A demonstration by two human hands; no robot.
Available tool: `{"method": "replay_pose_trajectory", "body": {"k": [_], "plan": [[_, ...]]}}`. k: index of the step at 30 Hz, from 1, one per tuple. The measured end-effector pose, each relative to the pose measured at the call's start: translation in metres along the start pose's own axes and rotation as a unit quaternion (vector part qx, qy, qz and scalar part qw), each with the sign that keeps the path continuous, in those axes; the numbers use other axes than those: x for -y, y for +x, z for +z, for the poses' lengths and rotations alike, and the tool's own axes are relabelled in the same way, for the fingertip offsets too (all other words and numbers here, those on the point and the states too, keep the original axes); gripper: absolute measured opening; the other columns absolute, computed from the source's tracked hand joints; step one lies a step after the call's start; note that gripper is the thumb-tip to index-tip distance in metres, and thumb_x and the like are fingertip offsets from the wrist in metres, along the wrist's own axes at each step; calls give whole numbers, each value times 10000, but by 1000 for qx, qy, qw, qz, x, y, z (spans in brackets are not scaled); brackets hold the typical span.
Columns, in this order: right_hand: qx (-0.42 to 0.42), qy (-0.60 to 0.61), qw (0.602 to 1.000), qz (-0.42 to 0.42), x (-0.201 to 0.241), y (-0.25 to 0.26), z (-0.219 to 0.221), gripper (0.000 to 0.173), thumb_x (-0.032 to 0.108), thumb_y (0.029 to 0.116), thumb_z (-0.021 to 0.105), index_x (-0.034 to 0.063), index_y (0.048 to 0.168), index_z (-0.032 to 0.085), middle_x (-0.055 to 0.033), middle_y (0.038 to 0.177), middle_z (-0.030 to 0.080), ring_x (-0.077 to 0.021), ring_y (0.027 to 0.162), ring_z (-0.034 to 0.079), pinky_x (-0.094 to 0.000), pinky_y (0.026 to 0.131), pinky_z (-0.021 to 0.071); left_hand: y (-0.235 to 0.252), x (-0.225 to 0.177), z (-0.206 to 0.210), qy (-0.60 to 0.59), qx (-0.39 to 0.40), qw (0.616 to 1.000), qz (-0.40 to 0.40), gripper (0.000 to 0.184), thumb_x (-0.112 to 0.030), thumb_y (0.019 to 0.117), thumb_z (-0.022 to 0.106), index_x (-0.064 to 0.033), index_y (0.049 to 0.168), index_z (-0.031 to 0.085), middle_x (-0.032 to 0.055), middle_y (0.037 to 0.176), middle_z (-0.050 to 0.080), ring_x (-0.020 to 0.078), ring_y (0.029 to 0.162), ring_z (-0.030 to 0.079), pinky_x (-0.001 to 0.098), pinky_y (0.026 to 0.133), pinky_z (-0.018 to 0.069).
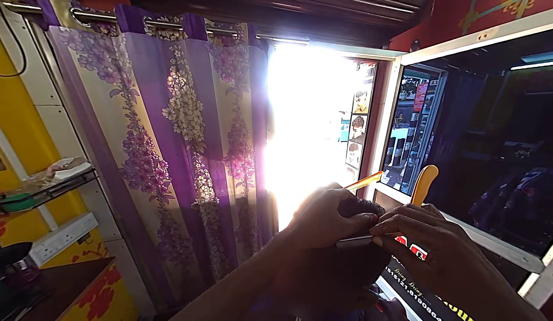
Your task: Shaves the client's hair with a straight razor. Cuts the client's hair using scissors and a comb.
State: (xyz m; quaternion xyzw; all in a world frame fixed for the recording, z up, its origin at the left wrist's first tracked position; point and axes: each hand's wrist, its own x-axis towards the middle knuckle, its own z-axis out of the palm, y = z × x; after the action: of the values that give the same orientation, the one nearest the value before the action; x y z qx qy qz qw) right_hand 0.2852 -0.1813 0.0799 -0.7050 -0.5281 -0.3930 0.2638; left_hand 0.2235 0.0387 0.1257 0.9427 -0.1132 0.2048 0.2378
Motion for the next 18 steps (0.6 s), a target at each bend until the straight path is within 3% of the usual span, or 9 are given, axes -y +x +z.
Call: {"method": "replay_pose_trajectory", "body": {"k": [12, 15, 18], "plan": [[2, 5, 1000, -15, 2, 3, 1, 157, 396, 1002, 578, 339, 1030, 722, 189, 1001, 686, 7, 966, 613, -300, 843, 456, 0, -3, -2, -2, 8, 1000, -4, 408, -548, 928, 685, -193, 1115, 760, -26, 1064, 672, 110, 979, 637, 357, 848, 529], [-49, 32, 998, 19, 2, 2, -5, 140, 411, 1003, 605, 351, 1054, 720, 185, 1043, 695, -5, 998, 630, -295, 860, 486, 5, 1, -7, -25, 39, 999, 2, 421, -557, 964, 636, -183, 1112, 759, -10, 1074, 680, 118, 978, 647, 368, 858, 538], [-140, 79, 984, 74, 0, -1, -13, 140, 374, 975, 661, 307, 1076, 731, 134, 1044, 709, -33, 951, 675, -238, 817, 577, 10, 19, -14, -104, 13, 994, 11, 420, -447, 1058, 518, -103, 1101, 754, 60, 1117, 687, 173, 1010, 653, 411, 877, 534]]}}
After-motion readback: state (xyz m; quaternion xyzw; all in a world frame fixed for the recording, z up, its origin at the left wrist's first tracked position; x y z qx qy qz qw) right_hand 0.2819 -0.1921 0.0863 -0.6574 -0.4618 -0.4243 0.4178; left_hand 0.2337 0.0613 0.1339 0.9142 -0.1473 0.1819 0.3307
